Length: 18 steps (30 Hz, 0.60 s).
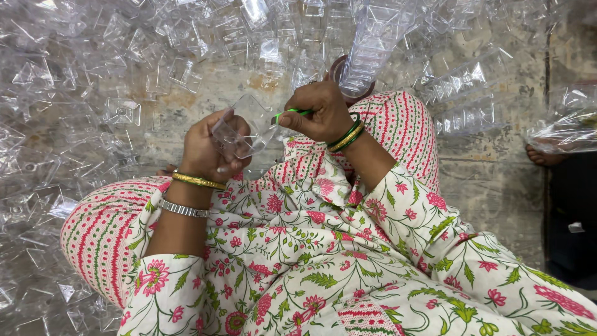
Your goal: The person sits on the floor among piles of clear plastic boxes and marks each box with a green marker, handling the boxes one at a time and setting marked boxes aside while other workers handle boxes nearby.
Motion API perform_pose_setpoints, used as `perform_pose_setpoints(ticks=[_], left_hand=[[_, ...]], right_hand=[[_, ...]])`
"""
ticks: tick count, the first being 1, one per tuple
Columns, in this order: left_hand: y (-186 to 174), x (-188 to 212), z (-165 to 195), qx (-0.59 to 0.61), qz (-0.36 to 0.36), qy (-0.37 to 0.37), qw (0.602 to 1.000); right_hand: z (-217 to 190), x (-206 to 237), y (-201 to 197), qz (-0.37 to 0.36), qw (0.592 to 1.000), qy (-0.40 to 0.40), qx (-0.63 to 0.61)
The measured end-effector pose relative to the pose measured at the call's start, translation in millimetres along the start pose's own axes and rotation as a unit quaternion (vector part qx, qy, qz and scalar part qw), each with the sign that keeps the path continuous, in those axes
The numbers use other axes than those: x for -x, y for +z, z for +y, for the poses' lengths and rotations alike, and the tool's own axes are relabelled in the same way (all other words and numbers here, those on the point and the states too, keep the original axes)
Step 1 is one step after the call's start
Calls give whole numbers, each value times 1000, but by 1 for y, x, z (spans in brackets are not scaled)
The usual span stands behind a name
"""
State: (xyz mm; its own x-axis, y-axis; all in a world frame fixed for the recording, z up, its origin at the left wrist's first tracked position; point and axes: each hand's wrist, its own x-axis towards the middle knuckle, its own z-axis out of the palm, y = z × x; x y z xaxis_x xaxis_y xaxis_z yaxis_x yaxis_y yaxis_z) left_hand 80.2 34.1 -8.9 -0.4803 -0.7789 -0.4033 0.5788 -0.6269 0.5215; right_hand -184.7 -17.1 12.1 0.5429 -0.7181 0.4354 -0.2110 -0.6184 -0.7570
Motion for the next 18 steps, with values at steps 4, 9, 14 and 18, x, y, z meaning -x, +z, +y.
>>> perform_pose_setpoints(ticks=[4,9,14,18], left_hand=[[-3,0,-4,2,2,37,999],[-3,-3,-11,-91,116,154,977],[-1,-11,-13,8,146,188,971],[2,-13,-15,-16,232,247,941]], right_hand=[[1,1,2,-2,999,19,-36],[-2,2,8,22,996,88,10],[-12,3,28,73,989,121,36],[-12,5,39,85,990,103,34]])
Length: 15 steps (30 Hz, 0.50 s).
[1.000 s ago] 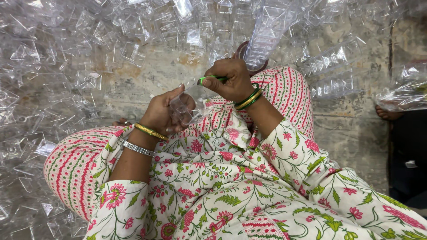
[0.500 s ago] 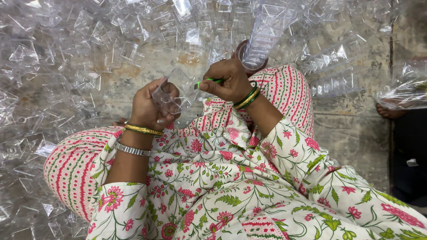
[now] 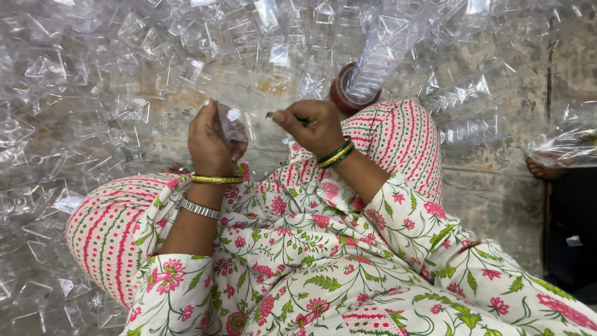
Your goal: The person sits on the floor among piles of clear plastic boxes and marks each box with a green marker, handling the boxes one at a time and setting marked boxes aside while other workers handle boxes nearby.
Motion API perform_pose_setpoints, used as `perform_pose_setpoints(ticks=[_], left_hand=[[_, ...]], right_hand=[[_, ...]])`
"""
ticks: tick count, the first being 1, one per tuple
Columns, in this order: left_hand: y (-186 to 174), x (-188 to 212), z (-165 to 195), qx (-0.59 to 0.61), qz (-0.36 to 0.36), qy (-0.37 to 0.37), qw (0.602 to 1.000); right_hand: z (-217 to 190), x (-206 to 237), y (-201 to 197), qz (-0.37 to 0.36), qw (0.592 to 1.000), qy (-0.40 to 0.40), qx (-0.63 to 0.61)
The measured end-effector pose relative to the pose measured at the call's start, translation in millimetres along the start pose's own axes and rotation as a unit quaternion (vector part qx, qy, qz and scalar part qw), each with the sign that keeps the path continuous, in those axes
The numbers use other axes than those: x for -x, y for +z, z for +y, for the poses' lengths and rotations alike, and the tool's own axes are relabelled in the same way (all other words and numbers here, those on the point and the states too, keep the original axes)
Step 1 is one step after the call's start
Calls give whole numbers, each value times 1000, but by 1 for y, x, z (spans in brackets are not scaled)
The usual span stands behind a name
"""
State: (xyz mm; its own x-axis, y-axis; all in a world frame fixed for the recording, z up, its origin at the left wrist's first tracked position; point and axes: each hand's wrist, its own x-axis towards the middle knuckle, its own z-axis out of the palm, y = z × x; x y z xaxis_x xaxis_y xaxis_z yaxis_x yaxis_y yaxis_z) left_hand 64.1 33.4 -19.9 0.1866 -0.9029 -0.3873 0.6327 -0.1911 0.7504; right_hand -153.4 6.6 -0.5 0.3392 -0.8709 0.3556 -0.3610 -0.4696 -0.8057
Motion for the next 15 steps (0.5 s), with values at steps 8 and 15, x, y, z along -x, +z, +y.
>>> perform_pose_setpoints(ticks=[8,15], left_hand=[[8,0,13,-57,15,12,998],[14,-1,14,-143,38,11,989]], right_hand=[[18,8,0,-77,913,202,-347],[26,-5,1,-13,964,256,70]])
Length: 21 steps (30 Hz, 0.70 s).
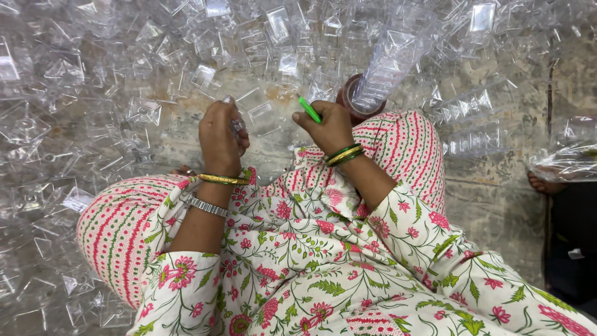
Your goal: The person sits on the floor among piles of clear plastic boxes and marks each box with a green marker, handling the boxes one at a time and setting marked boxes aside while other workers handle boxes nearby.
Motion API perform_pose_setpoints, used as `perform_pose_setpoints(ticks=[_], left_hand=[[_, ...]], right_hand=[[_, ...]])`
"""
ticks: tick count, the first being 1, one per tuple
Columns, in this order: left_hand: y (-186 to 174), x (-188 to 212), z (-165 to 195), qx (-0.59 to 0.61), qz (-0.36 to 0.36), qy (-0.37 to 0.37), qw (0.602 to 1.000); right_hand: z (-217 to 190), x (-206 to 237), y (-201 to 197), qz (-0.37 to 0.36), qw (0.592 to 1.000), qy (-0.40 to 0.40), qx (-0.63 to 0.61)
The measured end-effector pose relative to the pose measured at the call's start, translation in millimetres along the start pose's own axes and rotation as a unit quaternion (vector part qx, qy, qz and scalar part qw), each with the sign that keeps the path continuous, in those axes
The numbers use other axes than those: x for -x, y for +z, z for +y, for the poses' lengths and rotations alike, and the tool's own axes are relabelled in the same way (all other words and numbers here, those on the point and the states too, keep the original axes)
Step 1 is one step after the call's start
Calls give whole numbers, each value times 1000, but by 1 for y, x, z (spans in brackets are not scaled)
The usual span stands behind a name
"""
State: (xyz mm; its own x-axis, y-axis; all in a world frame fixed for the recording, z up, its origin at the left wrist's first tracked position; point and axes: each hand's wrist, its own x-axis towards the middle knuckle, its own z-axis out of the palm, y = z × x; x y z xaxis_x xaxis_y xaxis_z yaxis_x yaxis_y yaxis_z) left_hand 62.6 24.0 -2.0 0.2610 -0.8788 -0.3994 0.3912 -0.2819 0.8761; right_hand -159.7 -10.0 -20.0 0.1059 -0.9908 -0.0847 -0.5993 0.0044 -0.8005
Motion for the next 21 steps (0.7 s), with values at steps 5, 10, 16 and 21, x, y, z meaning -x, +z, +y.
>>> perform_pose_setpoints(ticks=[5,10,16,21], left_hand=[[4,5,-8,-95,-7,93,991],[9,8,-9,-80,-44,125,988],[1,8,3,55,-159,57,984],[-2,9,5,85,-169,-4,982]], right_hand=[[-4,7,2,-116,920,-65,-369],[-8,10,6,-141,900,-5,-412],[-5,2,-12,-145,851,82,-498],[-1,3,-12,-167,813,86,-551]])
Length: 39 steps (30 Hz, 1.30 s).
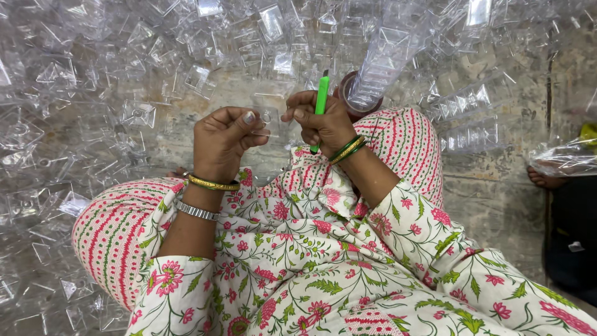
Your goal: The person sits on the floor among piles of clear plastic boxes and marks each box with a green marker, handling the boxes one at a time and setting marked boxes aside while other workers handle boxes nearby.
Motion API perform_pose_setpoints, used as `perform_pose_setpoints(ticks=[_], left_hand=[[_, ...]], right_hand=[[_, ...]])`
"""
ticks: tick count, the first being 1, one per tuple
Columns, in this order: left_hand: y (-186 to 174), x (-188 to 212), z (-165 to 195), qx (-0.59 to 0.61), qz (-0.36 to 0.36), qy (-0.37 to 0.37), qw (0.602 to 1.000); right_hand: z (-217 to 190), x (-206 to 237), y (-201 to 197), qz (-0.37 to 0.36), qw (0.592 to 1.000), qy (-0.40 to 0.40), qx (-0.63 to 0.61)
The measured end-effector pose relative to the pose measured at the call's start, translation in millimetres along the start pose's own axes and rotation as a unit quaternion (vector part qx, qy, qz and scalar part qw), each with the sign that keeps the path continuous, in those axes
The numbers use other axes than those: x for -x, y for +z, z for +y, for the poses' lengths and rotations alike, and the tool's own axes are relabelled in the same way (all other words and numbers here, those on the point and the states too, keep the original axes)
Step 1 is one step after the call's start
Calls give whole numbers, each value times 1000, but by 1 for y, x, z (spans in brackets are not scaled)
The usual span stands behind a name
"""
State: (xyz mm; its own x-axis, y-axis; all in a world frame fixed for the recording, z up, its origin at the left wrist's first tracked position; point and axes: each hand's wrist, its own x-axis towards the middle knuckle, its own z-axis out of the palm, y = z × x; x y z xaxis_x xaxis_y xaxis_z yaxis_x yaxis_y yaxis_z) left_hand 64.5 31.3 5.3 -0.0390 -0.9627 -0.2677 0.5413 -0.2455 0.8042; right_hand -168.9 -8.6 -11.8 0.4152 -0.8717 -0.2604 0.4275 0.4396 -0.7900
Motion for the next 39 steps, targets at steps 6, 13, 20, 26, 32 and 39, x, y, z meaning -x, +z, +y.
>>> perform_pose_setpoints(ticks=[6,13,20,26,32,39], left_hand=[[-3,2,1,-78,24,30,996],[-4,6,6,-232,34,69,970],[-5,8,2,-552,88,92,824],[-14,1,-10,-610,108,131,774],[-36,-18,18,-620,98,144,765],[-69,-57,78,-705,150,47,692]], right_hand=[[8,-2,-3,8,1000,-7,6],[22,-1,7,22,999,18,29],[19,-5,7,39,987,-119,97],[-18,-3,-18,212,695,-329,603],[-23,-2,-13,244,591,-317,700],[-20,-4,-25,237,581,-248,739]])
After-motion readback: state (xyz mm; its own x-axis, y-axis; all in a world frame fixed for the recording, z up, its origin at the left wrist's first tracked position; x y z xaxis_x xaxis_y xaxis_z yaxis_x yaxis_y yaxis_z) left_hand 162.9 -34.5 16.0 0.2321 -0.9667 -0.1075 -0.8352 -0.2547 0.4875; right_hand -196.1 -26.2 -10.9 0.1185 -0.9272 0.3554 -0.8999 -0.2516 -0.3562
